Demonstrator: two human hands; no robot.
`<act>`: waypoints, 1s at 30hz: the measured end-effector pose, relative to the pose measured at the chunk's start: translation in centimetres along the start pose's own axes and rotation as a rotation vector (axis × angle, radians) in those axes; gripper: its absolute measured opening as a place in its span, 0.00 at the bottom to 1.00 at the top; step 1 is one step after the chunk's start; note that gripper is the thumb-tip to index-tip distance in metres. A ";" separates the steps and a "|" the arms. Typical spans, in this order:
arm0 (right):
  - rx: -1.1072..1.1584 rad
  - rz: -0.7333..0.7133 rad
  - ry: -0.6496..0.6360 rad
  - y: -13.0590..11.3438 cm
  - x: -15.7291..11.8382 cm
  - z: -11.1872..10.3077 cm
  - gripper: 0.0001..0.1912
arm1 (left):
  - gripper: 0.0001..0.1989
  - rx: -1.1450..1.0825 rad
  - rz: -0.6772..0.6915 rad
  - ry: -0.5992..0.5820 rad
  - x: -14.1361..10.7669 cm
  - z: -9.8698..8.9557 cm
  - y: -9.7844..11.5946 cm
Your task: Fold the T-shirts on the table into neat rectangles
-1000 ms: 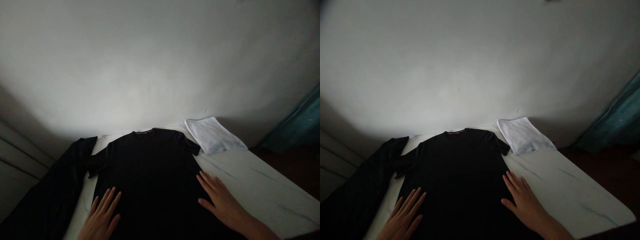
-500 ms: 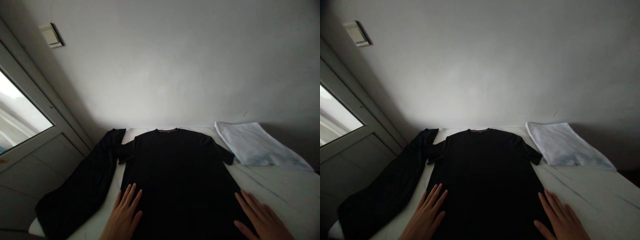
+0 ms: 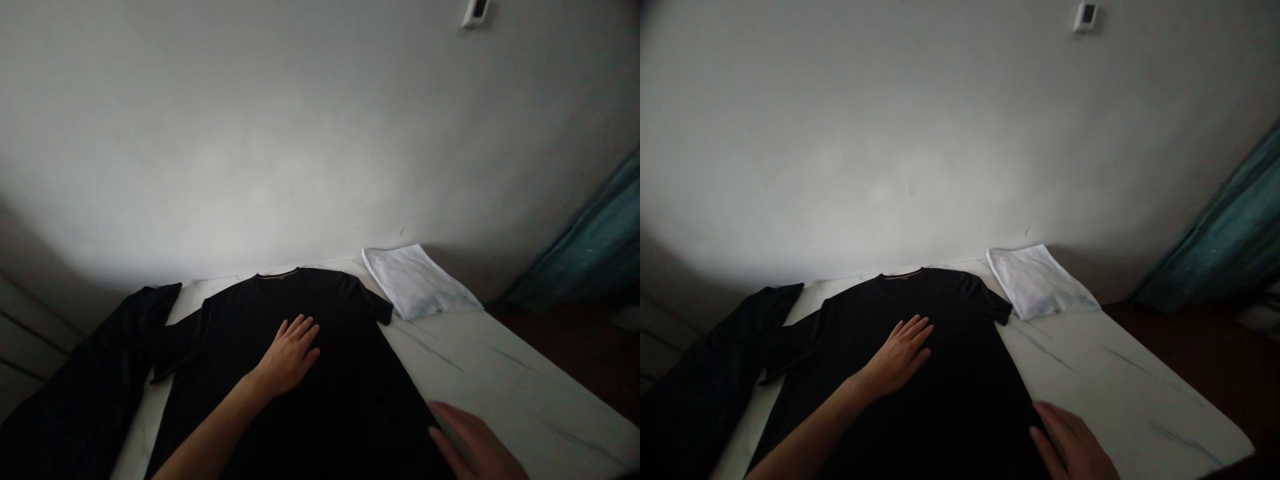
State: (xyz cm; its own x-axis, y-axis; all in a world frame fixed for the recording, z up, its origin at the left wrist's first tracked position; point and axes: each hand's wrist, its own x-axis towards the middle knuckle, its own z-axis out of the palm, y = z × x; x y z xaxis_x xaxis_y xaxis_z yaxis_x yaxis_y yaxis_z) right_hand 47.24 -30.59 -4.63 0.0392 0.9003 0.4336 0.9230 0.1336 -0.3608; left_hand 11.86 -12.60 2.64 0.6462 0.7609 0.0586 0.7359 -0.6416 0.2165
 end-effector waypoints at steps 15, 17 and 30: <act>-0.389 0.218 -0.249 0.7 29.4 5.6 0.13 | 0.31 0.074 -0.131 -0.006 22.6 4.9 -3.4; -0.363 0.286 -0.205 2.2 31.4 5.3 0.14 | 0.34 0.069 -0.138 -0.012 22.7 5.3 -3.7; 0.156 0.188 -0.176 7.0 30.9 6.3 0.15 | 0.39 0.033 -0.179 -0.035 23.9 5.9 -3.6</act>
State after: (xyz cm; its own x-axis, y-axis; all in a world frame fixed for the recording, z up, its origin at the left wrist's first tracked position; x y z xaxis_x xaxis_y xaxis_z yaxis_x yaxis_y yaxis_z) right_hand 52.52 0.77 1.04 0.1245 0.9715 0.2018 0.8353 0.0072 -0.5498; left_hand 25.84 7.40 -2.49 0.5101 0.8600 -0.0118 0.8458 -0.4991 0.1886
